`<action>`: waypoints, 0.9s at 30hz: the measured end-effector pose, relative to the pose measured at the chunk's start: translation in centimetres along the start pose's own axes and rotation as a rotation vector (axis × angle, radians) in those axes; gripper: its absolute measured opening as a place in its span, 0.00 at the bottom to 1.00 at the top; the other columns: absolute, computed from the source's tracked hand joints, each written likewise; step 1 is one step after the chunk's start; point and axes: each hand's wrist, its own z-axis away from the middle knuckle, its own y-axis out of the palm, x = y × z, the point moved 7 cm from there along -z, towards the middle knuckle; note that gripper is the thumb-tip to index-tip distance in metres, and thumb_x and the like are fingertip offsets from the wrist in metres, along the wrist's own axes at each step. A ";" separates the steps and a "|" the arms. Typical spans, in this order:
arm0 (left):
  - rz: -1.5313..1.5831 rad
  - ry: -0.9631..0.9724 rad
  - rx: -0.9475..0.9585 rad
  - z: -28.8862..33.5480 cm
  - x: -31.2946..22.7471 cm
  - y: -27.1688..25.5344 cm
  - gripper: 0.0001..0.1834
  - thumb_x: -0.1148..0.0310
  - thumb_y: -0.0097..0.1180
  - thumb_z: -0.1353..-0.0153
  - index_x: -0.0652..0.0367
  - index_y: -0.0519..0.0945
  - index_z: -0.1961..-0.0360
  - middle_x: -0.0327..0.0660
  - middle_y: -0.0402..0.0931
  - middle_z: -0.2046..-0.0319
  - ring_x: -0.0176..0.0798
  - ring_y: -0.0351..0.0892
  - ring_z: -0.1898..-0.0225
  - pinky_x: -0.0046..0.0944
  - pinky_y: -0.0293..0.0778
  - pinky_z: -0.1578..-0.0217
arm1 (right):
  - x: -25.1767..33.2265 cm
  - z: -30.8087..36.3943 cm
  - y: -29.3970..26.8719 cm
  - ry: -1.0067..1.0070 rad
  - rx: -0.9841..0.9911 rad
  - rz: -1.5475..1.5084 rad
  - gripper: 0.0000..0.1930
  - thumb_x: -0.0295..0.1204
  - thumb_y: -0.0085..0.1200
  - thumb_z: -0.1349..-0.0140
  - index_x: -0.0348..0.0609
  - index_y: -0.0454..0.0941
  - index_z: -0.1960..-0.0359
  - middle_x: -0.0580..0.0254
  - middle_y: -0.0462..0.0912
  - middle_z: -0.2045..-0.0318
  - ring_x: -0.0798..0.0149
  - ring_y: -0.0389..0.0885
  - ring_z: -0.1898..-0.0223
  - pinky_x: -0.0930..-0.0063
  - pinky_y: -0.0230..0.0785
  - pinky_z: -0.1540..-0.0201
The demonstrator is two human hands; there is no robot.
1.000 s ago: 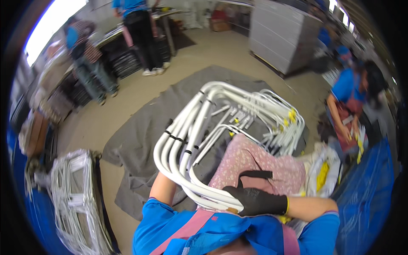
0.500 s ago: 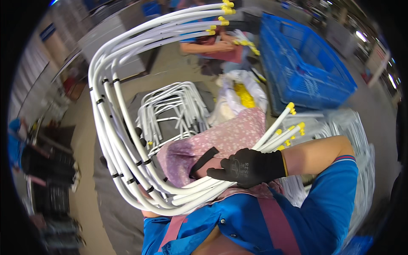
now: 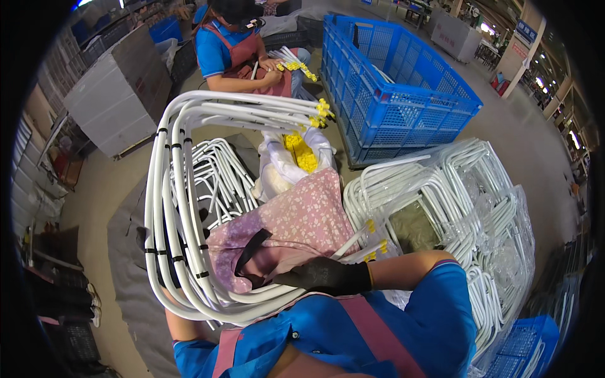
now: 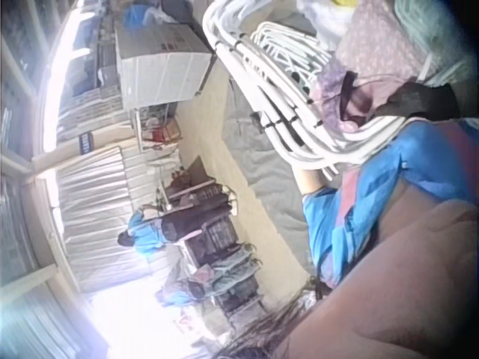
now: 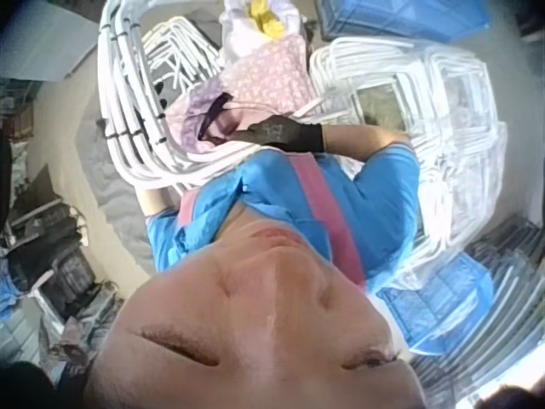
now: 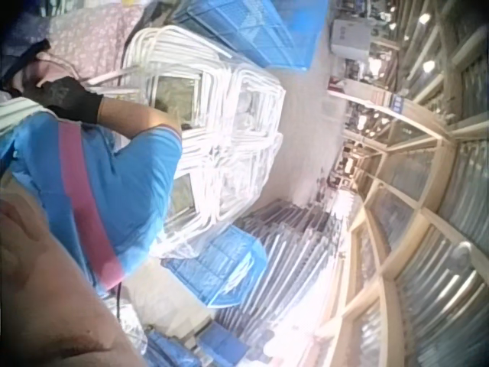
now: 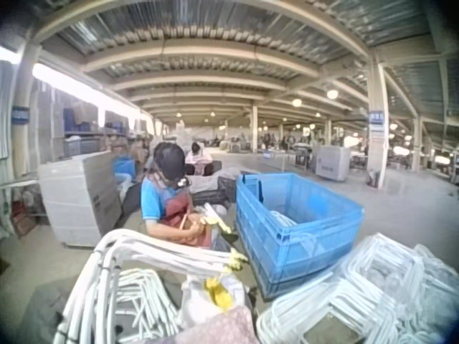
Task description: The person attaches yellow plastic caps to the ends of white metal frame legs while seated on the floor. They repeatedly pick up frames, insert caps, and place the finished frames into a blue crate.
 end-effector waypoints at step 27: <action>-0.152 0.489 0.718 -23.6 -16.7 45.0 0.27 0.53 0.46 0.29 0.64 0.72 0.40 0.50 0.79 0.52 0.49 0.81 0.54 0.45 0.79 0.52 | 5.9 7.1 -36.1 0.040 -0.449 0.694 0.45 0.33 0.68 0.56 0.44 0.62 0.33 0.45 0.82 0.54 0.44 0.84 0.61 0.57 0.78 0.59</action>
